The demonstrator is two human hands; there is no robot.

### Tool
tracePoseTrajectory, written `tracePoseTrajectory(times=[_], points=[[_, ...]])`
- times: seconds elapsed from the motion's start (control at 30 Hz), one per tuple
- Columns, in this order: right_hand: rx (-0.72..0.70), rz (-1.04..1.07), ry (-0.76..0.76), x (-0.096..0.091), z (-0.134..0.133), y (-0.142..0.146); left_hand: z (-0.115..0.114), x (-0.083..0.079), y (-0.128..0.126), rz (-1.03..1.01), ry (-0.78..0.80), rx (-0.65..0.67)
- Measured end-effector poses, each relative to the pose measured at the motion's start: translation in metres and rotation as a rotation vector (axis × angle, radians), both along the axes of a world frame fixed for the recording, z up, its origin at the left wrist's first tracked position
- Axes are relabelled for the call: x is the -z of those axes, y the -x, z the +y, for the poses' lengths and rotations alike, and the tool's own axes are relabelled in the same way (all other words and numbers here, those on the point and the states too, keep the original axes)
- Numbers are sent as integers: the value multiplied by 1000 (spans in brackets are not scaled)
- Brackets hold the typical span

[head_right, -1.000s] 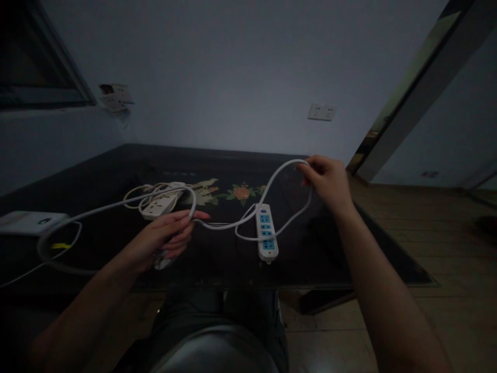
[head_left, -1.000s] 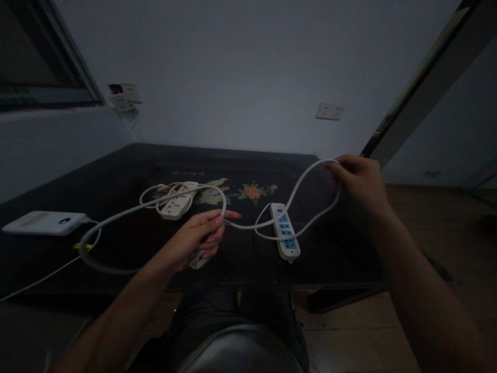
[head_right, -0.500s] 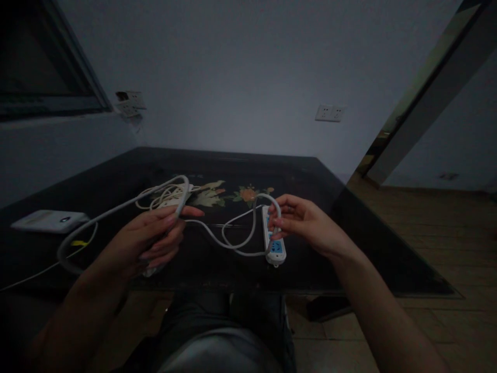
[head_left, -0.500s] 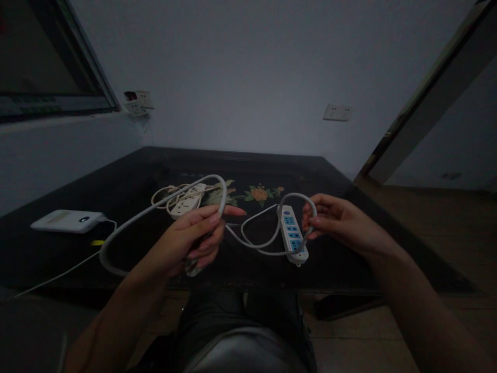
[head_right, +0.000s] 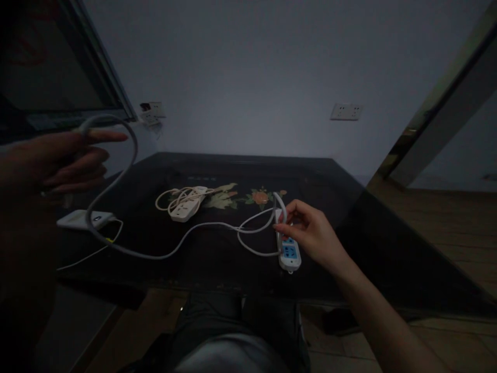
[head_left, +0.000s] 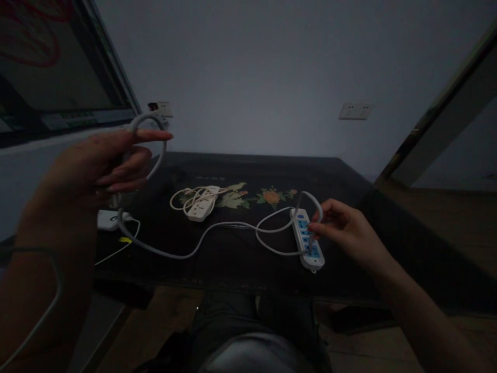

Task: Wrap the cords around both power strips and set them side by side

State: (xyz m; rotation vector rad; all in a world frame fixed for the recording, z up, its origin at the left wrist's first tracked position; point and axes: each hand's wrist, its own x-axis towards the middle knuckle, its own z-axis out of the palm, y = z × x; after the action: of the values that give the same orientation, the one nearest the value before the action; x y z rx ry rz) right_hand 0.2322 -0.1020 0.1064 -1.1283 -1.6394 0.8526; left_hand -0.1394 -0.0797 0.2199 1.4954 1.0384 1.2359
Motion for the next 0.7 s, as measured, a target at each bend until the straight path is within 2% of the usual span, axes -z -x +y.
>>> tracePoseTrajectory(times=[0.17, 0.27, 0.33, 0.43, 0.57, 0.63, 0.7], points=[[38, -61, -293, -49, 30, -4, 12, 3, 4, 37, -18, 87], [72, -107, -394, -76, 60, -7, 15, 2, -8, 86, -12, 153], [92, -122, -436, -88, 79, -11, 19, -3, -19, 147, -73, 181], [143, -115, -491, -96, 104, -18, 30, -17, -39, 209, -191, 225], [248, -59, -581, -98, 127, -34, 55, -37, -68, 136, -399, 216], [303, -15, -615, -97, 133, -44, 65, -44, -80, 13, -505, 227], [353, 32, -626, -94, 136, -54, 71, -48, -87, -196, -656, 240]])
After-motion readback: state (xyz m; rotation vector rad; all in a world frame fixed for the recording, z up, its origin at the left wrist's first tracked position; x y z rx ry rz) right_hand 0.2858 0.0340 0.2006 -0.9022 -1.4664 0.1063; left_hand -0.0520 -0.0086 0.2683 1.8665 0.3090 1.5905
